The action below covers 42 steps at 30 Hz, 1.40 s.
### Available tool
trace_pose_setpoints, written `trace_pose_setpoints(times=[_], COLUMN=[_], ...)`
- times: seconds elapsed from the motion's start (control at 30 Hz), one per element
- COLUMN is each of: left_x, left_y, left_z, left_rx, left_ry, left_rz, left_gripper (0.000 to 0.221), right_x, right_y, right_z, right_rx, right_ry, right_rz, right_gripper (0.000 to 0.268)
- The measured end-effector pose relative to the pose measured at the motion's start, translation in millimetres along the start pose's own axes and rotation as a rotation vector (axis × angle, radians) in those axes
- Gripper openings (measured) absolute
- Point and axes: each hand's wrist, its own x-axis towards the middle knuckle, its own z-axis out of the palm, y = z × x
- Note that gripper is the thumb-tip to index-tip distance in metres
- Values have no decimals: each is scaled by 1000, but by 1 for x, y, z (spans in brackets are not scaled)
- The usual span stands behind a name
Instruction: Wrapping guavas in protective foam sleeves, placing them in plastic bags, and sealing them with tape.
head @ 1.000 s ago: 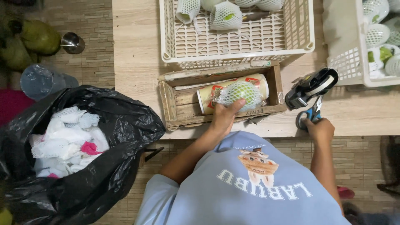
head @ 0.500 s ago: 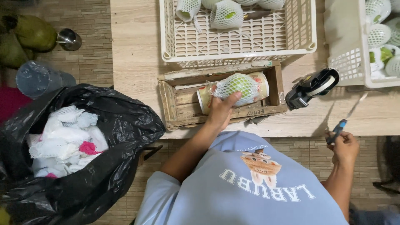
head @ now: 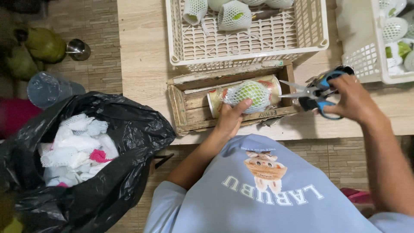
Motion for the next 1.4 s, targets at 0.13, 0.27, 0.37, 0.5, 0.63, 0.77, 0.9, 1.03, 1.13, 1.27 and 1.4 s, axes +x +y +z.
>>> trace_pose_setpoints(times=[0.13,0.27,0.37,0.5,0.63,0.77,0.9,1.03,1.13,1.27,1.4], left_x=[-2,-4,-9,-17,-21,-25,-18,-27,-25,-14,-26], left_y=[-2,-3,1,-8,-9,0,19,30,23,2,6], left_z=[1,1,10,22,22,17,8,14,16,6,19], left_rx=[-22,15,55,7,-22,-3,-80,-94,-65,-35,-18], left_ry=[-18,-69,30,101,78,89,100,124,104,19,47], left_rz=[-7,-17,-79,56,39,31,82,83,63,-5,-2], left_gripper=[63,53,51,53,53,56,58,59,58,56,53], right_x=[47,84,100,119,132,143,139,115,95,99,105], right_y=[-7,-16,-61,-68,-130,-159,-139,-94,-85,-101,-173], right_z=[-15,7,17,69,90,105,68,7,-12,29,57], right_rx=[-248,-409,-552,-523,-348,-364,-246,-460,-336,-237,-131], right_ry=[-118,-108,-183,-47,-34,-31,-154,-173,-190,-192,-192], right_rz=[-66,-234,-205,-340,-506,-635,-556,-367,-332,-451,-486], right_gripper=[79,72,66,61,36,29,44,73,80,80,55])
